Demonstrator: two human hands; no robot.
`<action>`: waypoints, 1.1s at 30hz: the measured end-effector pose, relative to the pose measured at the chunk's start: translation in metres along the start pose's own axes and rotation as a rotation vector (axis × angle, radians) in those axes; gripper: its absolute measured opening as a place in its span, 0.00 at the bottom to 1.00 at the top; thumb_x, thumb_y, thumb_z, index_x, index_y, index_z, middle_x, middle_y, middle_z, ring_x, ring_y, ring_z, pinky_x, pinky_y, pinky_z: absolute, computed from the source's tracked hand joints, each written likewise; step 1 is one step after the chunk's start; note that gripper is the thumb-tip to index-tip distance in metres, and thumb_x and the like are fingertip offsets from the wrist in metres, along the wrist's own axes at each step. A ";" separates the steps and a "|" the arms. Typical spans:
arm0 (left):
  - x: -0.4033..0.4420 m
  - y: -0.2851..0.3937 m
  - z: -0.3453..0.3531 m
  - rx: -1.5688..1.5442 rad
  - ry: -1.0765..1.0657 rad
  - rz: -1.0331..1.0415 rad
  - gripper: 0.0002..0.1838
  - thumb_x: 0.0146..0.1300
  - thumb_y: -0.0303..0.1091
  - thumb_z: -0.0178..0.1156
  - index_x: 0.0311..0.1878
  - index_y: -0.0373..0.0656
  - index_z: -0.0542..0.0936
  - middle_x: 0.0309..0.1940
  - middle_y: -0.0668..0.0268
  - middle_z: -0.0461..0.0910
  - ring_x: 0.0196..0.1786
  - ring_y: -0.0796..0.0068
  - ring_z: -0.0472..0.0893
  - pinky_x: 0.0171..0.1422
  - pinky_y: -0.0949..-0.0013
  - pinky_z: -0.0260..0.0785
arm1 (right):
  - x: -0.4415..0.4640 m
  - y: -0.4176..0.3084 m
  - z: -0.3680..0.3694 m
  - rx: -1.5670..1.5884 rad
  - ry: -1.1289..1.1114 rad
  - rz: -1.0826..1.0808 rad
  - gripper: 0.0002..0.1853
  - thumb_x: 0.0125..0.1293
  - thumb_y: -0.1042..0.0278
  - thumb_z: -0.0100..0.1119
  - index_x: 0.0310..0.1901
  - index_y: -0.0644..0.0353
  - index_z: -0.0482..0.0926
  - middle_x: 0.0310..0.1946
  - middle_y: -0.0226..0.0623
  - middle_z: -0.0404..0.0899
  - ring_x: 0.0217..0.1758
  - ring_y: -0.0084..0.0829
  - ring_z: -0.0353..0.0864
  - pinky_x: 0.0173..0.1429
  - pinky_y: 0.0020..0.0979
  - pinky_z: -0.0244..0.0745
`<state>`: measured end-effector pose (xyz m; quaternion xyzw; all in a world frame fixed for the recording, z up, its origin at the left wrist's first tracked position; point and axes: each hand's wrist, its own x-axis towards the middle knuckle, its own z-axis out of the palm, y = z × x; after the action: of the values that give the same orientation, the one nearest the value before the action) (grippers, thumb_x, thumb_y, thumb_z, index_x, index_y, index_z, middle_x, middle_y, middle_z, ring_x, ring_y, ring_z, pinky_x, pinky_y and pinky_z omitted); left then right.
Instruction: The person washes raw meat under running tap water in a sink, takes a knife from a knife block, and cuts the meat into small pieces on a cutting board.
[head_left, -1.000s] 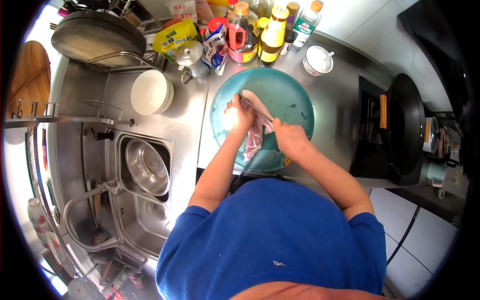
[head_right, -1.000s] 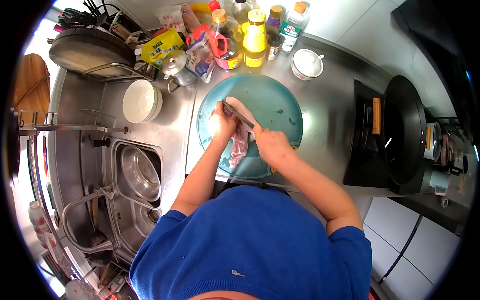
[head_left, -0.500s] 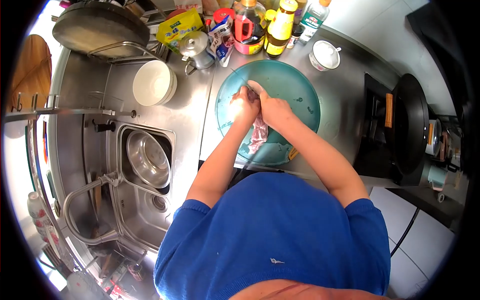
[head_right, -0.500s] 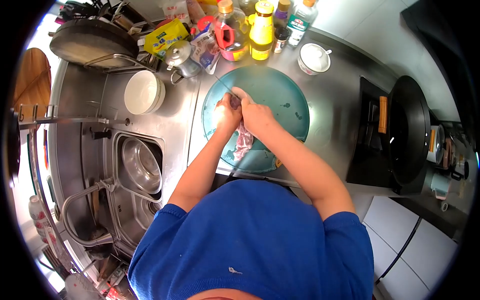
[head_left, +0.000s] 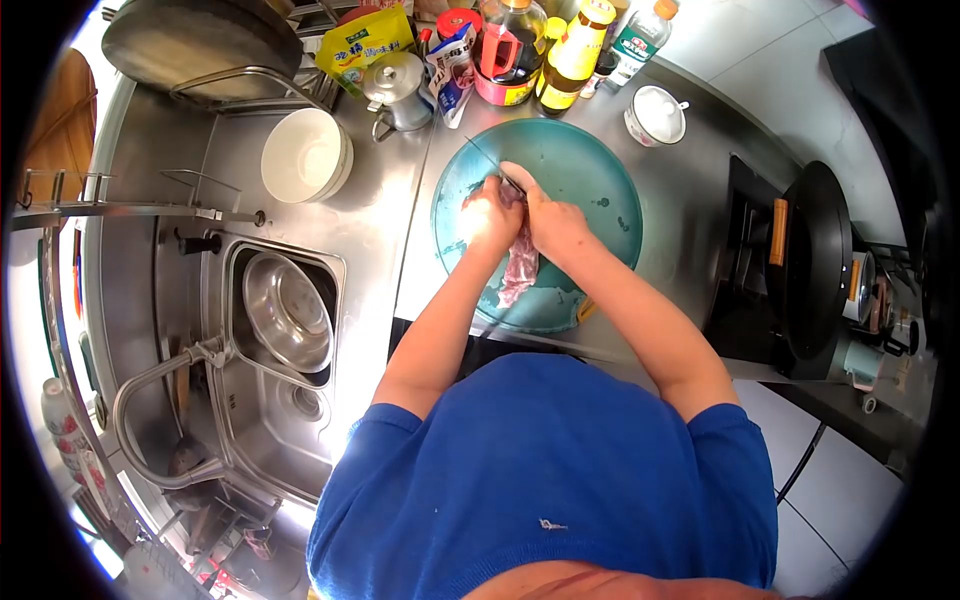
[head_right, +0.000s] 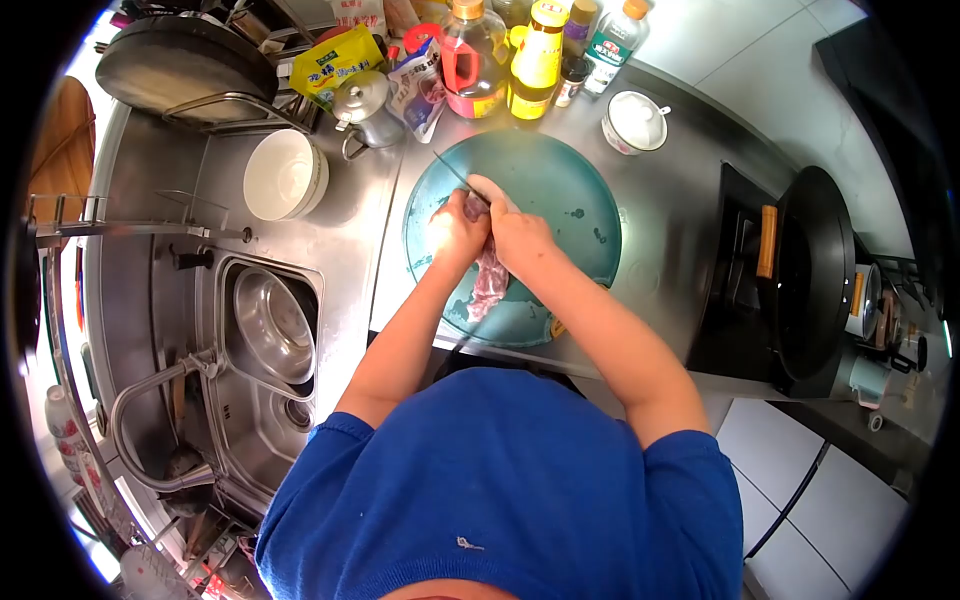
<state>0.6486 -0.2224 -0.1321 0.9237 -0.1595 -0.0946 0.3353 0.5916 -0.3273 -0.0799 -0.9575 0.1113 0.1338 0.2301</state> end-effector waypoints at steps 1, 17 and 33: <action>0.001 0.000 -0.001 -0.014 0.009 -0.011 0.20 0.47 0.38 0.62 0.44 0.39 0.75 0.31 0.51 0.81 0.36 0.49 0.81 0.44 0.55 0.73 | -0.005 0.001 -0.004 0.001 0.002 -0.001 0.25 0.62 0.71 0.49 0.61 0.64 0.59 0.36 0.55 0.81 0.39 0.52 0.81 0.44 0.47 0.75; -0.028 -0.030 -0.020 -0.159 0.052 0.109 0.22 0.47 0.36 0.61 0.49 0.45 0.77 0.26 0.54 0.81 0.30 0.52 0.80 0.39 0.56 0.73 | 0.003 0.036 -0.014 0.190 0.138 0.115 0.14 0.68 0.64 0.46 0.49 0.63 0.64 0.31 0.61 0.78 0.38 0.61 0.76 0.42 0.53 0.70; -0.043 0.012 0.004 0.083 0.052 0.566 0.13 0.47 0.32 0.64 0.37 0.40 0.75 0.39 0.61 0.75 0.48 0.57 0.73 0.68 0.46 0.53 | -0.142 0.048 0.000 -0.059 0.065 0.176 0.08 0.66 0.66 0.49 0.39 0.61 0.64 0.22 0.50 0.79 0.28 0.51 0.80 0.33 0.48 0.75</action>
<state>0.6046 -0.2180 -0.1245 0.8574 -0.4060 0.0332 0.3144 0.4448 -0.3479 -0.0559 -0.9542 0.1984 0.1255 0.1856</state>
